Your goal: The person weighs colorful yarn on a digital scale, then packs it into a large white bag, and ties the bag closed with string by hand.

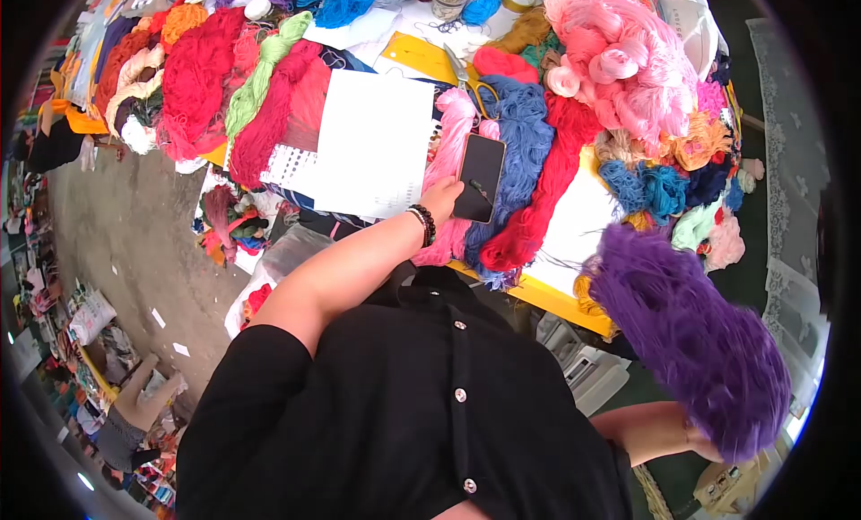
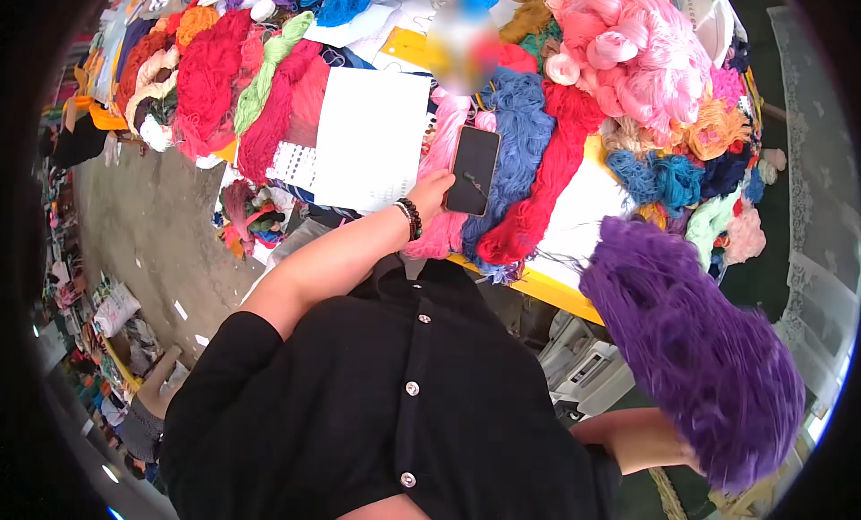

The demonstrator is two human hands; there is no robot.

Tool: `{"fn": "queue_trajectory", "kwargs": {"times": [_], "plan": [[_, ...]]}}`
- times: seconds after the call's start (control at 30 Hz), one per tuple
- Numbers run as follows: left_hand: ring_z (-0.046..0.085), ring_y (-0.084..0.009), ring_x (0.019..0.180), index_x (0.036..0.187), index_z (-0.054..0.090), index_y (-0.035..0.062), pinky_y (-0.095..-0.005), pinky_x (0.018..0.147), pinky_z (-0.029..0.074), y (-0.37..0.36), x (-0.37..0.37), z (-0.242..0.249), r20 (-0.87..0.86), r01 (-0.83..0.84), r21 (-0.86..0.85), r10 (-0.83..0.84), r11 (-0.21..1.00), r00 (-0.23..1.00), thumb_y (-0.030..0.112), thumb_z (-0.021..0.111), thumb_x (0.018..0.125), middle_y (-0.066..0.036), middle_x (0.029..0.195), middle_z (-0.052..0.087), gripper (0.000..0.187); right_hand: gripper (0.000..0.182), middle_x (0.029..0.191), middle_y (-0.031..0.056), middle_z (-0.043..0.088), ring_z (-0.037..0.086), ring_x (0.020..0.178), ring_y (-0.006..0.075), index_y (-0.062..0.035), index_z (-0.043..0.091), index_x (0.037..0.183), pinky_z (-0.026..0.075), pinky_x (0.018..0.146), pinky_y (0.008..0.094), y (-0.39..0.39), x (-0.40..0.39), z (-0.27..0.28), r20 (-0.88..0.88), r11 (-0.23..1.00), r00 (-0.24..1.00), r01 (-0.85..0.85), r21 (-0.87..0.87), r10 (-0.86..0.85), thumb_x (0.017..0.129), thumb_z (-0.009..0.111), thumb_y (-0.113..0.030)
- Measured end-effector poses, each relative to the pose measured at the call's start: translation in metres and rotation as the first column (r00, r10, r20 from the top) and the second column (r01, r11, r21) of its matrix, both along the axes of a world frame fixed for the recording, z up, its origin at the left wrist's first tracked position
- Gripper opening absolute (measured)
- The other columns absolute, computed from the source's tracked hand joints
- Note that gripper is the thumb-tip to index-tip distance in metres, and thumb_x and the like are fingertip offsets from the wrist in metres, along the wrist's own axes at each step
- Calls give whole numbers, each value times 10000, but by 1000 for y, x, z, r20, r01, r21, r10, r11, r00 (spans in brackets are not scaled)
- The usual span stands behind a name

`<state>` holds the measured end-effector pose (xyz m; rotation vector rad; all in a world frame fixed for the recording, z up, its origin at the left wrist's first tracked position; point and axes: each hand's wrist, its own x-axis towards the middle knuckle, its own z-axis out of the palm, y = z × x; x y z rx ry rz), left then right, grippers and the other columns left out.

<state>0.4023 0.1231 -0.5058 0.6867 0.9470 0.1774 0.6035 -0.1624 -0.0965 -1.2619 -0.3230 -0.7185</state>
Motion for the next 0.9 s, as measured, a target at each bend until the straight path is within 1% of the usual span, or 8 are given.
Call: {"fn": "queue_trajectory", "kwargs": {"times": [0.17, 0.33, 0.47, 0.53, 0.6, 0.67, 0.8, 0.9], "plan": [[602, -242, 832, 1035, 522, -29, -330, 728, 464, -1, -3, -22, -170, 246, 334, -199, 910, 965, 214, 544, 801, -171, 907, 606, 337, 551, 1295, 185, 439, 444, 1168, 355, 17, 408, 1276, 348, 980, 528, -12, 0, 29, 131, 999, 991, -1, -44, 6, 804, 535, -239], [545, -371, 997, 1140, 491, -27, -413, 880, 423, -6, -14, 70, -496, 501, 711, -152, 494, 855, 201, 572, 746, -247, 1090, 553, 463, 566, 1299, 187, 434, 446, 1168, 351, 12, 393, 1288, 352, 981, 517, -17, 4, 31, 139, 994, 985, -98, -47, 103, 795, 543, -225], [470, -311, 1144, 1284, 411, 36, -391, 968, 368, 10, -10, 135, -56, 364, 741, -489, 563, 870, 348, 689, 723, -200, 1234, 478, 700, 580, 1302, 188, 429, 448, 1167, 347, 9, 382, 1297, 356, 982, 509, -15, 6, 24, 117, 981, 974, -190, -36, 193, 788, 549, -214], [321, -281, 1290, 1330, 355, 71, -409, 1050, 261, 12, -5, 189, 79, 205, 904, -617, 376, 783, 346, 713, 723, -171, 1423, 274, 757, 587, 1304, 189, 427, 449, 1167, 345, 7, 376, 1302, 358, 982, 504, -10, 7, 18, 100, 969, 964, -246, -32, 248, 785, 552, -208], [267, -289, 1322, 1357, 315, 89, -417, 1083, 172, 8, -4, 235, 212, 132, 914, -729, 383, 651, 309, 727, 709, -135, 1464, 207, 799, 595, 1305, 189, 425, 450, 1167, 344, 6, 371, 1307, 360, 983, 500, -4, 8, 12, 80, 950, 947, -309, -31, 311, 781, 556, -203], [311, -290, 1294, 1350, 330, 104, -415, 1090, 140, 2, -7, 263, -5, 334, 917, -829, 220, 559, 260, 731, 698, -106, 1429, 298, 781, 602, 1307, 190, 423, 451, 1166, 342, 4, 365, 1311, 361, 983, 495, 4, 9, 7, 57, 924, 922, -381, -20, 382, 778, 559, -197], [622, -265, 868, 1090, 576, 41, -341, 750, 475, 1, -32, 291, 148, 312, 861, -785, 402, 602, 154, 727, 696, -101, 1000, 629, 436, 619, 1310, 191, 419, 453, 1166, 338, 1, 353, 1321, 365, 984, 487, 28, 5, -9, -13, 833, 833, -554, -9, 553, 771, 565, -186], [599, -209, 927, 1099, 542, -12, -325, 808, 456, 16, -74, 314, 249, 63, 893, -605, 446, 756, 131, 721, 707, -122, 1006, 617, 454, 631, 1312, 192, 416, 454, 1166, 336, -2, 345, 1328, 368, 984, 480, 58, -8, -22, -104, 689, 687, -724, -16, 719, 765, 570, -178]]}}
